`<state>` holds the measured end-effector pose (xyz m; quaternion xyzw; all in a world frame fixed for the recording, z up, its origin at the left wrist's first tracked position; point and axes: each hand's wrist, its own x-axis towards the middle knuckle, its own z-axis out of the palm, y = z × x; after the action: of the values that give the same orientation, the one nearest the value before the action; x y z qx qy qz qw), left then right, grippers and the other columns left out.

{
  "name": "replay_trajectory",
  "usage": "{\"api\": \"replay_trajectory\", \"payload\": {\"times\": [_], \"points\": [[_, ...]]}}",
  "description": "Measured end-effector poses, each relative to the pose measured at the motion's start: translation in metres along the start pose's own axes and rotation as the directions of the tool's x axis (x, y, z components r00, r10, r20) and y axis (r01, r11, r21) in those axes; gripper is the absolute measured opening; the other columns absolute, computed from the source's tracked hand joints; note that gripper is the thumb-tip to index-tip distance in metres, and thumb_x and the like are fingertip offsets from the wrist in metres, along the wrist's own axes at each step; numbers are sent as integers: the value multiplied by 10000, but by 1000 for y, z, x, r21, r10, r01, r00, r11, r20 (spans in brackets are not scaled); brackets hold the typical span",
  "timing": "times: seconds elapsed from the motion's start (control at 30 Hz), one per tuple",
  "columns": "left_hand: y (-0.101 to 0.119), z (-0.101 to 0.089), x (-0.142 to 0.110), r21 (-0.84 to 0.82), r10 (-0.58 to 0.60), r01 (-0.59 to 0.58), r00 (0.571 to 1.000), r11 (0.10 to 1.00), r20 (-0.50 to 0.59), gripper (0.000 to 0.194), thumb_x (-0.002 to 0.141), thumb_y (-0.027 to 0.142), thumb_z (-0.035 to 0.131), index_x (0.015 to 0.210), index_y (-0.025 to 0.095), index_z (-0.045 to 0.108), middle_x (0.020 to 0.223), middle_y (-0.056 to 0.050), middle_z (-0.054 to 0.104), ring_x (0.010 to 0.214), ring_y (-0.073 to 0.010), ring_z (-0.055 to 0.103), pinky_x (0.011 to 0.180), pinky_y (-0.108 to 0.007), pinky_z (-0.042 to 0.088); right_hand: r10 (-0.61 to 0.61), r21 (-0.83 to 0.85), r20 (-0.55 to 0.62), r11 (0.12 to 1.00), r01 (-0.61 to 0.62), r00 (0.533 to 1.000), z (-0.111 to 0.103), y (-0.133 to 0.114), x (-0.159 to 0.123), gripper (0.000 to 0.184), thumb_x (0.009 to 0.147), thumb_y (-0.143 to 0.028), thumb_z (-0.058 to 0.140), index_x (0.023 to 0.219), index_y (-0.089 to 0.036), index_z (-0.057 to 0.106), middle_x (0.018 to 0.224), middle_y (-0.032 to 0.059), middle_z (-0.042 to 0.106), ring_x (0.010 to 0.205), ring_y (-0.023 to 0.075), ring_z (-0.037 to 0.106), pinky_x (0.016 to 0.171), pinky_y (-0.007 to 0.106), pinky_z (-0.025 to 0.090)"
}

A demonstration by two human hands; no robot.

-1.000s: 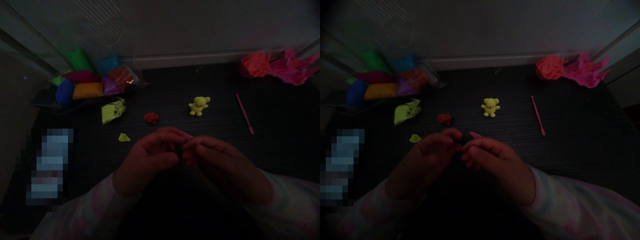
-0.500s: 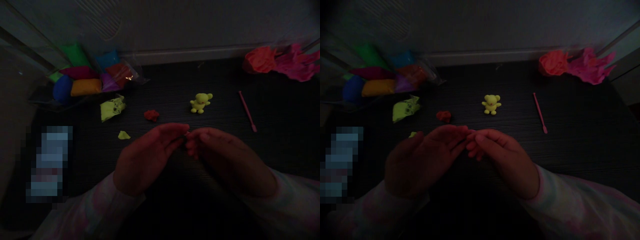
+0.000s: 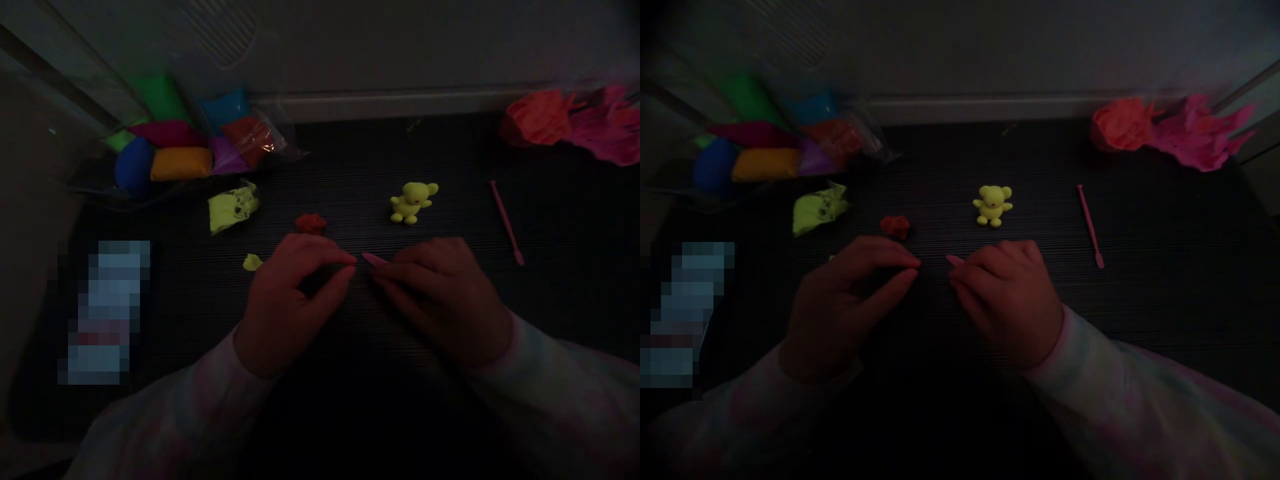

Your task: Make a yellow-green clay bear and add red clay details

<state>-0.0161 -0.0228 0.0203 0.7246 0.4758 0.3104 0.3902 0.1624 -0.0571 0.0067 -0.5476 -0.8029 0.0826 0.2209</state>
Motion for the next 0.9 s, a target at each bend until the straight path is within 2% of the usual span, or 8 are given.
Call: {"api": "replay_trajectory", "payload": {"times": [0.13,0.3,0.5,0.63,0.8,0.9], "points": [[0,2,0,114,85,-85,996,990,5,108,710,199,542,785,185,618,809,-3,609,819,-130,537,784,-270,407,-52,-98,48,994,56,998,6,1,2,154,775,-271,486,837,-250,625,794,5,628,705,162,498,650,340,281],[-2,3,1,112,95,-95,995,989,6,107,715,195,534,783,174,614,795,-4,604,792,-120,538,768,-257,408,-94,-157,81,982,106,992,6,-1,4,137,775,-264,490,821,-263,619,854,-11,637,731,161,486,700,360,254],[-3,5,1,86,103,-105,994,991,33,106,714,188,533,777,173,617,790,-13,606,787,-119,536,747,-256,418,-107,-192,103,973,126,989,7,-7,6,145,790,-214,462,818,-208,604,889,4,642,723,157,490,706,362,268],[-4,5,2,76,105,-107,994,991,26,104,715,186,527,765,178,618,775,-13,609,781,-125,539,746,-268,424,-86,-142,75,985,96,993,7,-8,5,145,791,-195,458,829,-193,597,888,18,637,725,150,508,707,355,299],[-4,4,1,64,90,-90,996,994,5,111,711,190,535,776,174,624,787,-11,606,784,-118,542,741,-249,424,-42,9,-34,999,43,999,1,-7,5,104,766,-169,487,800,-182,585,824,32,621,744,152,526,688,338,355],[-4,5,1,42,68,-69,998,997,15,115,710,196,539,776,176,631,787,-8,606,776,-111,548,742,-240,425,2,90,-60,996,3,998,-2,-6,4,87,749,-157,506,801,-173,573,816,47,601,775,155,526,689,325,394]]}}
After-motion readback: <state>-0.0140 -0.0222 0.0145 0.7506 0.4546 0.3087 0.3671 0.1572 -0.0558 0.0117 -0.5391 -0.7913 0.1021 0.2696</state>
